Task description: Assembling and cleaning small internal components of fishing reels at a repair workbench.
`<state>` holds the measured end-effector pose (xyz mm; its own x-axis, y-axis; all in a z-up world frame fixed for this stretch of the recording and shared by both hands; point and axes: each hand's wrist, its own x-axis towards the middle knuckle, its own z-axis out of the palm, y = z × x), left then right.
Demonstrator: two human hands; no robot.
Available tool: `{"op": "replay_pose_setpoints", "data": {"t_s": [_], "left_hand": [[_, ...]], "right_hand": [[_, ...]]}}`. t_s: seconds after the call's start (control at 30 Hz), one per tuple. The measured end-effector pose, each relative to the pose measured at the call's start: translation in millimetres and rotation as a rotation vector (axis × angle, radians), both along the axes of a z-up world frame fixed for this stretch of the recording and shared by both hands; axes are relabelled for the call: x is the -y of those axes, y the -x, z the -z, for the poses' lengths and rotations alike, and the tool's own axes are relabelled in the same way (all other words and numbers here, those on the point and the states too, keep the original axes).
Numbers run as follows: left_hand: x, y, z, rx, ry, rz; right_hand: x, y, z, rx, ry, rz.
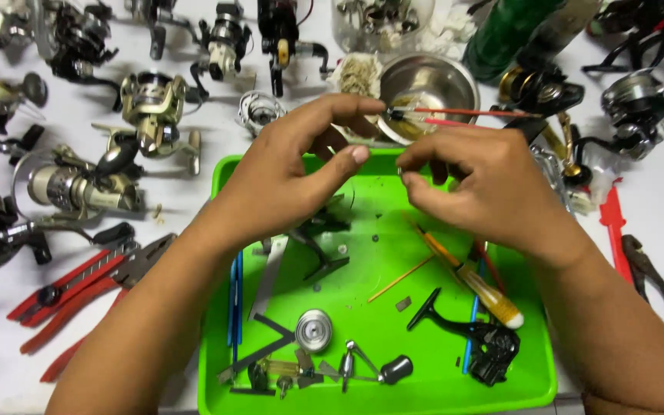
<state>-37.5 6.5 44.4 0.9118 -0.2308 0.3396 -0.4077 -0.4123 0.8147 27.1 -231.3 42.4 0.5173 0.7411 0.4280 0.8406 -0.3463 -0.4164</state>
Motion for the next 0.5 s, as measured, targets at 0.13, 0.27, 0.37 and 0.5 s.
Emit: {"op": "replay_pose_setpoints", "data": {"t_s": [0.13,0.27,0.37,0.5], "left_hand": [[16,-31,-4,-0.128,0.163,-0.078],[24,-63,21,-0.254,0.449,0.071],[24,-74,31,-0.343,0.577,0.152],[20,-79,30,-0.441,0.671,0.216]], "right_hand": [[-7,-5,-14,-0.028,-0.147,0.114],[-12,-13,-19,0.098,-0.209,0.099],[-13,-21,-18,0.098,-0.228,0.1],[-15,-27,-13,0.085,-0.231,0.12]]}}
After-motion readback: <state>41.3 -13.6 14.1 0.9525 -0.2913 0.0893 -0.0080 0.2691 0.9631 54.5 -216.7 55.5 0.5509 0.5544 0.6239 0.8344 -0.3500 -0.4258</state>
